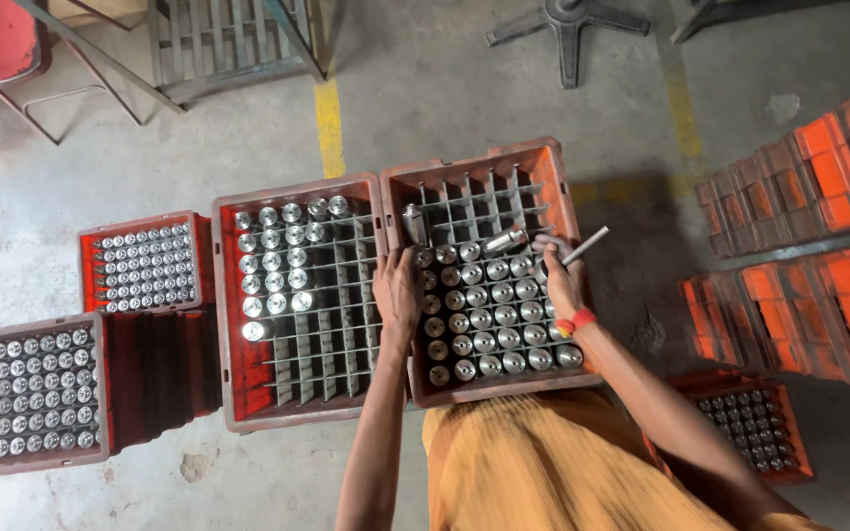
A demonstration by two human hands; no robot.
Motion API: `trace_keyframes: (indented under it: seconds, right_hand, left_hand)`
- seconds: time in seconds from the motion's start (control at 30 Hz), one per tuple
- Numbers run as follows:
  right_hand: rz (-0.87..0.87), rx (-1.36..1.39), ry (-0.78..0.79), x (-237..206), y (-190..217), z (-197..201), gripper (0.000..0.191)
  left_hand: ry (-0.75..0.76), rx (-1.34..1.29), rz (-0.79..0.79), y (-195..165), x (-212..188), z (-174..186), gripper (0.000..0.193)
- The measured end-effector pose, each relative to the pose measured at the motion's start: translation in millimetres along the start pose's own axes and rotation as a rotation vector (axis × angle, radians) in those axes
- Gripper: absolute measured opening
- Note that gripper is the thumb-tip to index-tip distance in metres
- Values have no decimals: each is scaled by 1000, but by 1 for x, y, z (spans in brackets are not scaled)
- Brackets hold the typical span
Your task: The person moves a crate of metal parts to the floor, then uses a T-shaped tool to transfer metal parts from one crate to another, filling the second crate.
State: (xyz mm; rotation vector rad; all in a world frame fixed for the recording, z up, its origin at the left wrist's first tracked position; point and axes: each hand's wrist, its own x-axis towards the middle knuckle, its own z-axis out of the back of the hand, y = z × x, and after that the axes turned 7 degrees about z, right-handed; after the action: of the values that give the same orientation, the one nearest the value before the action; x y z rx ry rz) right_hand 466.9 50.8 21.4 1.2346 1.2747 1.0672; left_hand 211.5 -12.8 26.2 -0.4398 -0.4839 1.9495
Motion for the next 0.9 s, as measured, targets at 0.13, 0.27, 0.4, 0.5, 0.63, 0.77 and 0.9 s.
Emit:
trace_keyframes:
  seconds: [0.13,0.27,0.4,0.5,0.63,0.77,0.9]
  right_hand:
    - [203,-255,10,16,2,-12,26]
    - [103,-313,45,27,4,-27,32]
    - [91,-282,104,28,6,-36,34]
    - [65,-279,151,25,11,-31,34]
    - [162,-300,306,16,20,-23,33]
    - [41,-416,197,-1,16,-26,32]
    - [124,-226,130,-12,0,-19,30]
  left_hand:
    - [-228,20,-165,-8,19,-2,54]
    - [-252,163,-314,-16,68,-12,49]
    - [3,424,-337,-23,95,-12,56]
    - [129,479,-298,-28,93,-12,41]
    - [258,428,-340,-27,77,-5,40]
    - [-113,184,-304,1,55,-3,37]
    - [-179,71,-156,35,23,-16,51]
